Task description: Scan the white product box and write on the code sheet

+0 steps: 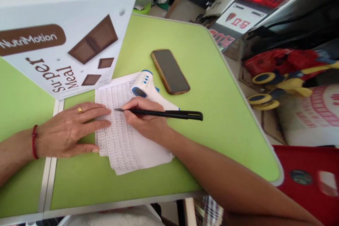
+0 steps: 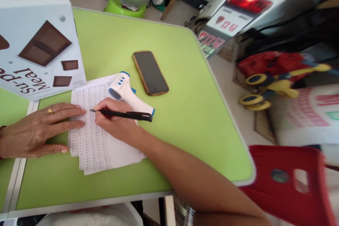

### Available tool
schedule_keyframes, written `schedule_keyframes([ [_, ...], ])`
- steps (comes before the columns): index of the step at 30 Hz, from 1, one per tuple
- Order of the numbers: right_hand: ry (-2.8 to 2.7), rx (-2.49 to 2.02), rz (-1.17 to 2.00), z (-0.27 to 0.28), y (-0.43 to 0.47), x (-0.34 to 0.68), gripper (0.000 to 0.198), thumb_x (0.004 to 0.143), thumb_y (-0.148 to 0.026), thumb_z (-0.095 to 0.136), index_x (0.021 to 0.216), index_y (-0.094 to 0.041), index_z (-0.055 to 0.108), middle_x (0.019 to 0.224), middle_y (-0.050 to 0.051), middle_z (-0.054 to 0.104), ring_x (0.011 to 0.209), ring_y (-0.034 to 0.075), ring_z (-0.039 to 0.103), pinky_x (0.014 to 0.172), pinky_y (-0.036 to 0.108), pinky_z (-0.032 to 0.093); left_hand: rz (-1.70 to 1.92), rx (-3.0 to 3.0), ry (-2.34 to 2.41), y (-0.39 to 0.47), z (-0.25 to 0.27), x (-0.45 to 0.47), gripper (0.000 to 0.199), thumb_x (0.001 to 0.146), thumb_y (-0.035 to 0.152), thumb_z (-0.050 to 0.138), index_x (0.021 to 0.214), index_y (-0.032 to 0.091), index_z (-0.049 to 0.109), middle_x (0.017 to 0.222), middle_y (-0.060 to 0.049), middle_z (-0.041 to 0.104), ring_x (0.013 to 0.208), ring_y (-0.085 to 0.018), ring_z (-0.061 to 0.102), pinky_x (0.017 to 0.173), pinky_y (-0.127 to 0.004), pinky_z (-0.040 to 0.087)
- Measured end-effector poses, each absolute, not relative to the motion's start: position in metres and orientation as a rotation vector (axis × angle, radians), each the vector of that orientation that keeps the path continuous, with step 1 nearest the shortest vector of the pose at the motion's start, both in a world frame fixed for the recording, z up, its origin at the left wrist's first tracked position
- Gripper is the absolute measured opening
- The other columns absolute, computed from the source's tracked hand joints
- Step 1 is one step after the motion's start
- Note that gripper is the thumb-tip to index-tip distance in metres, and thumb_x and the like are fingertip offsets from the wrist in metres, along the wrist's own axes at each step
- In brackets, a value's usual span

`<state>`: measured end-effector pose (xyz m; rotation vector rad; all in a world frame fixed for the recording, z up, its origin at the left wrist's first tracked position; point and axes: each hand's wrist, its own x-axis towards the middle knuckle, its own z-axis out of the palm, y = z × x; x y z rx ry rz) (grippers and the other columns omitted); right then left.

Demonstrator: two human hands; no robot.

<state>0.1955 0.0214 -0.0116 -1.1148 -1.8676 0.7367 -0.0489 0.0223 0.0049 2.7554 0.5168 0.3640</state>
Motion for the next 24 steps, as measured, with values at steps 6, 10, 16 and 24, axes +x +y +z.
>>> schedule_keyframes([
  [6, -1.839, -1.082, 0.778, -0.0128, 0.0215, 0.195, 0.009, 0.076, -0.013, 0.057, 0.074, -0.02, 0.063, 0.062, -0.004, 0.065, 0.053, 0.008, 0.054, 0.049, 0.021, 0.043, 0.364, 2.759, 0.521, 0.0222, 0.0053, -0.0486, 0.052, 0.099, 0.048, 0.044, 0.133, 0.009, 0.049, 0.143, -0.02, 0.044, 0.133, -0.033, 0.04, 0.11, -0.052, 0.038],
  [10, -1.868, -1.083, 0.783, -0.0133, 0.0212, 0.195, 0.009, 0.075, -0.012, 0.057, 0.074, -0.019, 0.062, 0.063, -0.003, 0.064, 0.054, 0.008, 0.053, 0.05, 0.021, 0.042, 0.357, 2.76, 0.52, 0.022, 0.0048, -0.0486, 0.053, 0.098, 0.048, 0.044, 0.134, 0.01, 0.049, 0.143, -0.02, 0.044, 0.133, -0.033, 0.04, 0.11, -0.051, 0.038],
  [16, -1.841, -1.104, 0.825, -0.0117, 0.0212, 0.1954, 0.008, 0.075, -0.013, 0.056, 0.072, -0.019, 0.061, 0.06, -0.004, 0.062, 0.052, 0.008, 0.05, 0.048, 0.022, 0.04, 0.368, 2.767, 0.519, 0.0222, 0.0047, -0.0491, 0.052, 0.098, 0.048, 0.045, 0.133, 0.009, 0.049, 0.143, -0.02, 0.044, 0.133, -0.033, 0.04, 0.11, -0.051, 0.037],
  [24, -1.814, -1.1, 0.816, -0.011, 0.0213, 0.1954, 0.009, 0.074, -0.011, 0.056, 0.072, -0.019, 0.06, 0.061, -0.004, 0.061, 0.052, 0.008, 0.051, 0.048, 0.022, 0.04, 0.356, 2.759, 0.518, 0.022, 0.0059, -0.0495, 0.052, 0.098, 0.048, 0.044, 0.133, 0.01, 0.048, 0.144, -0.02, 0.043, 0.134, -0.033, 0.039, 0.11, -0.051, 0.037],
])
